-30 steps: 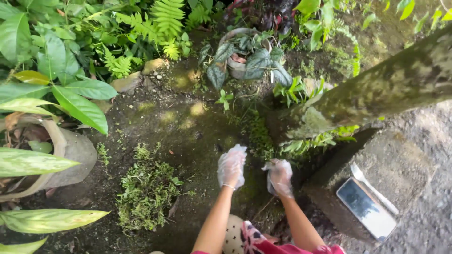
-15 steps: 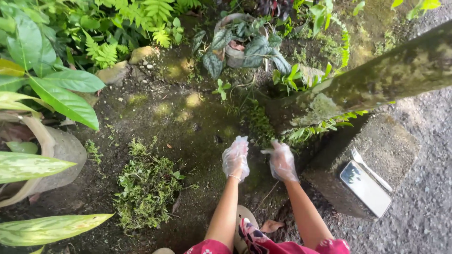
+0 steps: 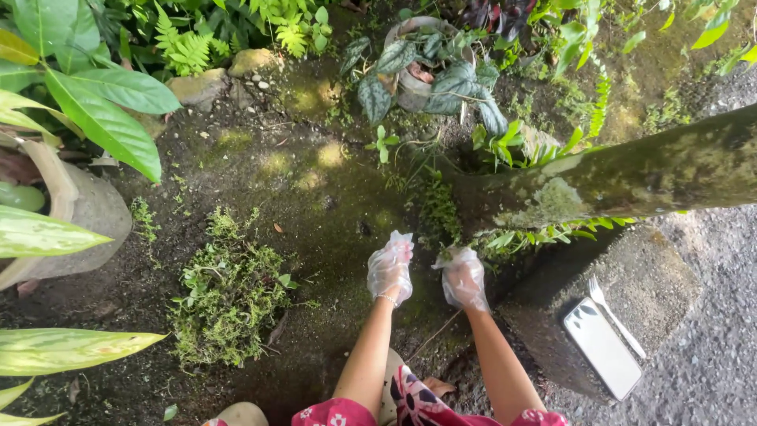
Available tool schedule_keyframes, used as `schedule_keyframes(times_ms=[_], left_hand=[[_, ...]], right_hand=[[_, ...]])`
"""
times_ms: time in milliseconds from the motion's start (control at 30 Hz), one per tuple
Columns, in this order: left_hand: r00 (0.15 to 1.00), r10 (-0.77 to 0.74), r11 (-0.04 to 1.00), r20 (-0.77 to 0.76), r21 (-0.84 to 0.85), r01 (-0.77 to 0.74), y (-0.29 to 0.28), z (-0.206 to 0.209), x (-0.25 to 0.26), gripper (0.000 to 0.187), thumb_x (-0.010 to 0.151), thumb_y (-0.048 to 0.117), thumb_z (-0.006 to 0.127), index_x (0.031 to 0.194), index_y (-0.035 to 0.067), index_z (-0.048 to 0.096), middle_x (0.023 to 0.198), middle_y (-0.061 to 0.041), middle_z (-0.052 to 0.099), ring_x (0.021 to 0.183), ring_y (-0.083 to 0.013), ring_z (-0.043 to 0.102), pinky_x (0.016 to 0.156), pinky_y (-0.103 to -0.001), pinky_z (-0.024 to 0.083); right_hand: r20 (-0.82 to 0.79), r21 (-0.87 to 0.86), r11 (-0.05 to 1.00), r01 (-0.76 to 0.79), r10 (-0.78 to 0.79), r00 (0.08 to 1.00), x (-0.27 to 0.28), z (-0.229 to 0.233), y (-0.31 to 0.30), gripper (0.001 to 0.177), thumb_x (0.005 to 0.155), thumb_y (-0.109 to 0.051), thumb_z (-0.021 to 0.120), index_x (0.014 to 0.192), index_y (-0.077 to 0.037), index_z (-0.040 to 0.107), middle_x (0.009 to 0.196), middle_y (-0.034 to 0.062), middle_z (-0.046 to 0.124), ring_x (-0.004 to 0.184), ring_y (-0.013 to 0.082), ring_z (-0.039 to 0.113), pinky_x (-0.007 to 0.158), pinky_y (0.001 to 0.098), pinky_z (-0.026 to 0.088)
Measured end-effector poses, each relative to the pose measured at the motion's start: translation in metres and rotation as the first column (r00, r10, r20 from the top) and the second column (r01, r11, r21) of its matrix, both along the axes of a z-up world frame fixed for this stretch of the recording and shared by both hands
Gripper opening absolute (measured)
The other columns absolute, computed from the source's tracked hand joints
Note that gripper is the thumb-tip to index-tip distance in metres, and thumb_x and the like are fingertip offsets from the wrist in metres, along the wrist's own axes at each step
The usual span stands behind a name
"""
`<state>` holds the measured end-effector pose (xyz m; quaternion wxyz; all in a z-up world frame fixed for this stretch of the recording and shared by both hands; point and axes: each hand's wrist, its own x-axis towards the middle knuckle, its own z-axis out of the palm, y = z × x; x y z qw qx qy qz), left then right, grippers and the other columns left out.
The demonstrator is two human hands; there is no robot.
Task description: Removing weeds, moss, and debris from around potted plants and the ground area in a garden.
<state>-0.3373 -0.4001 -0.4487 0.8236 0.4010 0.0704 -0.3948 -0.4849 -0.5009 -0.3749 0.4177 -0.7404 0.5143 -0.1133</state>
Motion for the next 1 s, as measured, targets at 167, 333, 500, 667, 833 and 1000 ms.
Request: schedule_keyframes(times_ms=[167,333,500,667,833,1000], left_hand=[[0.988,0.003,1.0,-0.153,0.005,-0.003,0.001,0.008,-0.005,0.024,0.092,0.009,0.07,0.111,-0.007,0.071,0.105,-0.022,0.076,0.081,-0.0231,0.077,0.07,-0.031,0.066],[0.976,-0.009,1.0,-0.219,-0.007,0.007,0.002,0.006,0.003,0.025,0.09,0.01,0.071,0.112,-0.003,0.072,0.104,-0.021,0.077,0.08,-0.0224,0.077,0.07,-0.03,0.067],[0.996,-0.061,0.985,-0.061,0.156,0.069,-0.003,0.005,0.002,0.027,0.093,0.014,0.072,0.111,-0.005,0.072,0.104,-0.019,0.078,0.08,-0.0208,0.077,0.069,-0.028,0.066],[0.996,-0.072,0.997,-0.042,0.034,0.074,-0.002,-0.009,-0.008,0.029,0.092,0.016,0.072,0.116,-0.001,0.072,0.106,-0.016,0.077,0.082,-0.0176,0.076,0.071,-0.027,0.065],[0.995,-0.1,0.986,-0.016,0.131,0.101,-0.003,-0.003,-0.001,0.03,0.092,0.017,0.072,0.116,0.0,0.071,0.107,-0.014,0.078,0.083,-0.0169,0.077,0.071,-0.026,0.066],[0.993,-0.117,0.988,0.001,0.104,0.117,-0.003,-0.02,-0.008,0.031,0.093,0.019,0.069,0.119,0.003,0.07,0.108,-0.012,0.077,0.085,-0.0165,0.078,0.073,-0.026,0.067]], right_hand=[[-0.212,-0.299,0.884,-0.36,0.307,0.928,-0.01,0.024,0.027,0.031,0.087,0.001,0.055,0.114,-0.001,0.07,0.105,0.0126,0.073,0.085,0.0193,0.072,0.066,0.03,0.062],[-0.15,0.01,0.957,-0.291,0.289,0.946,0.014,0.052,0.052,0.011,0.101,-0.009,0.058,0.104,-0.005,0.067,0.097,0.0067,0.075,0.083,0.0141,0.078,0.074,0.029,0.067],[-0.522,-0.559,0.708,-0.432,0.105,0.847,0.038,0.052,0.01,0.02,0.095,-0.003,0.06,0.106,-0.011,0.075,0.104,0.0122,0.072,0.082,0.0239,0.07,0.061,0.0336,0.061],[-0.508,-0.52,0.705,-0.482,0.198,0.838,0.032,0.037,-0.006,0.028,0.086,0.001,0.061,0.112,-0.007,0.071,0.097,0.0117,0.07,0.077,0.0227,0.071,0.061,0.0327,0.061],[-0.501,-0.497,0.69,-0.526,0.267,0.823,0.044,0.027,0.005,0.021,0.092,0.001,0.058,0.095,-0.016,0.071,0.103,0.0066,0.073,0.08,0.0159,0.071,0.061,0.0277,0.061],[-0.673,-0.646,0.46,-0.61,0.036,0.739,0.07,0.08,-0.014,0.04,0.094,0.0,0.055,0.134,0.004,0.059,0.091,0.0177,0.068,0.056,0.0168,0.063,0.035,0.0228,0.049]])
